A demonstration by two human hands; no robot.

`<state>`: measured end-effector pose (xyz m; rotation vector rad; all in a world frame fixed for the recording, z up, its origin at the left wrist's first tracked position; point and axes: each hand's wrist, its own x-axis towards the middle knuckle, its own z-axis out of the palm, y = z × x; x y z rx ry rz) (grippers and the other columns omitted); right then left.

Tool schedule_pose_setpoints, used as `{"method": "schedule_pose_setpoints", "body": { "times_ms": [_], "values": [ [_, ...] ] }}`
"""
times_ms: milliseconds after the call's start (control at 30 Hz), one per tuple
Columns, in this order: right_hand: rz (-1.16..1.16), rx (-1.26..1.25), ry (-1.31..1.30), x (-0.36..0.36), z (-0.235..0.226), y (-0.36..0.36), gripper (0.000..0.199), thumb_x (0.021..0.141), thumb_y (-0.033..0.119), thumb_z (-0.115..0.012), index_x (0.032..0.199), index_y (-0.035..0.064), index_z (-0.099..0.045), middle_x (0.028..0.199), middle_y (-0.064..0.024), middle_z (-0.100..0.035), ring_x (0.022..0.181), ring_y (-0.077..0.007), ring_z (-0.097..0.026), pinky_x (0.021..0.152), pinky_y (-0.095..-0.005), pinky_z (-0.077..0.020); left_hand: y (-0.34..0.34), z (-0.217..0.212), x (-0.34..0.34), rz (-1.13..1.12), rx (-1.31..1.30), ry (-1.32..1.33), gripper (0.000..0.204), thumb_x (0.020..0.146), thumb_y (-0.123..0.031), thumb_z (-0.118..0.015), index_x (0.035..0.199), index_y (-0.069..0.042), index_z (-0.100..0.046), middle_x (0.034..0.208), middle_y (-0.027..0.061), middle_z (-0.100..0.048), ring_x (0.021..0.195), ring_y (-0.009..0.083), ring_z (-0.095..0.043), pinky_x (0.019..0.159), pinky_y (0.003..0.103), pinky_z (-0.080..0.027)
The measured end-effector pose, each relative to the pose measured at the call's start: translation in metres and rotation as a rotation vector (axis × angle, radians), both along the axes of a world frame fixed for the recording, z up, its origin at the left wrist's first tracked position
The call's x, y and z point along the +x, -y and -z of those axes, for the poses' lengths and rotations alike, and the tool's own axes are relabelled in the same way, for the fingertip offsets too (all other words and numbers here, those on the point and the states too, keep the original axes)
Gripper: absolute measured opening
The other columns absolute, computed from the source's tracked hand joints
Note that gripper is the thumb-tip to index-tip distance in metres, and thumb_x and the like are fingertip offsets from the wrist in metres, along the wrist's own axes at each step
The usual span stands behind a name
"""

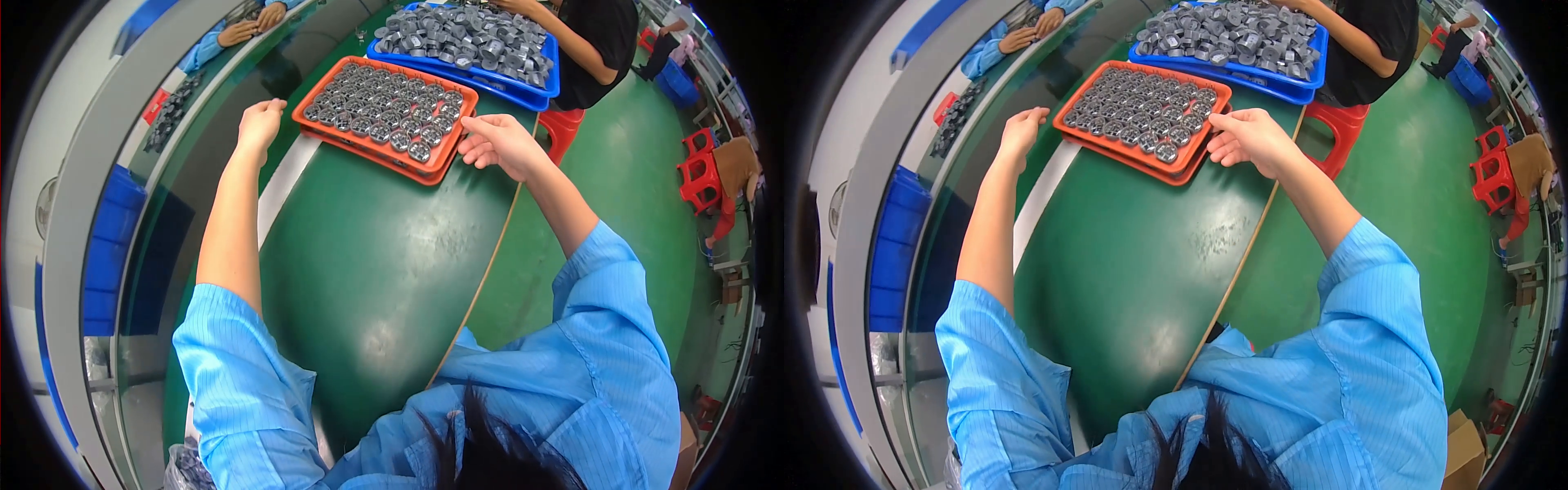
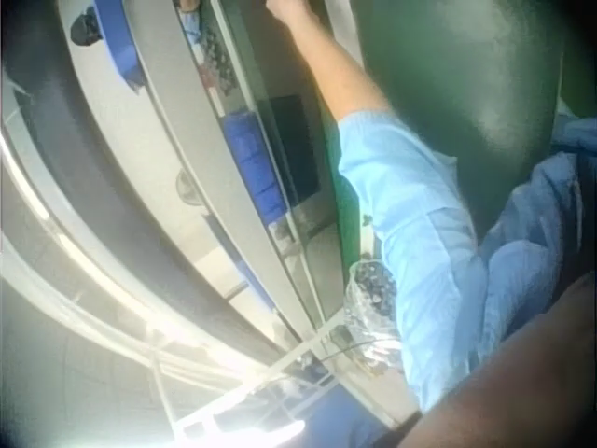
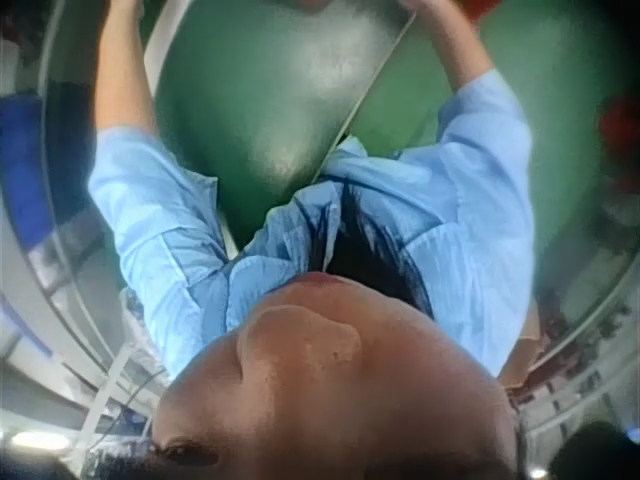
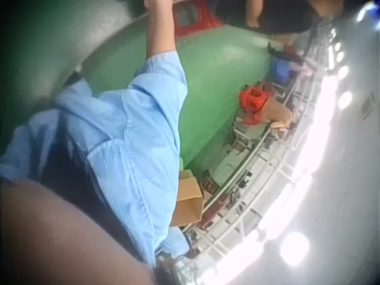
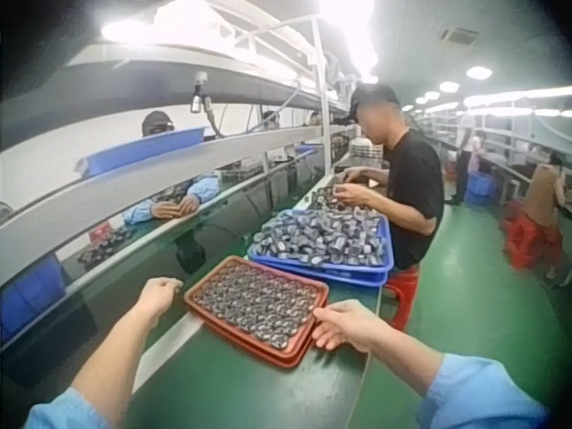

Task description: The person moves trays of components along the assembly line, then assembles electronic components into plastic housings by hand and places the assembled parts onto a tray.

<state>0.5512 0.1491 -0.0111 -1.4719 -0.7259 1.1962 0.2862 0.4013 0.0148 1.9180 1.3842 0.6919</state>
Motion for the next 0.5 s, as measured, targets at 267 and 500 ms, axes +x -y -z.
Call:
{"method": "schedule_pose_setpoints", "body": {
  "times_ms": [267, 500],
  "values": [
    [-0.019, 0.122, -0.021, 0.012, 0.013, -0.011, 0.022, 0.093, 0.023, -0.058, 0.094, 0.0012, -0.057, 0.075, -0.0051, -0.063, 0.057, -0.0086, -0.061, 0.048, -0.0178, -0.0503, -0.038, 0.023, 0.027, 0.266, -0.282, 0.166, 0.034, 0.092, -0.03, -0.053, 0.113, -0.006, -0.065, 0.106, 0.0059, -0.066, 0.103, 0.0158, -0.055, 0.096, 0.031, -0.035],
    [-0.078, 0.368, -0.032, 0.01, -0.028, -0.005, 0.021, 0.093, 0.023, -0.057, 0.093, 0.002, -0.059, 0.078, -0.0042, -0.064, 0.061, -0.0067, -0.061, 0.051, -0.0158, -0.0493, -0.027, -0.033, 0.018, 0.327, -0.204, 0.322, 0.027, 0.09, -0.027, -0.057, 0.107, -0.009, -0.067, 0.1, -0.002, -0.067, 0.09, 0.008, -0.056, 0.083, 0.025, -0.038]
  ]
}}
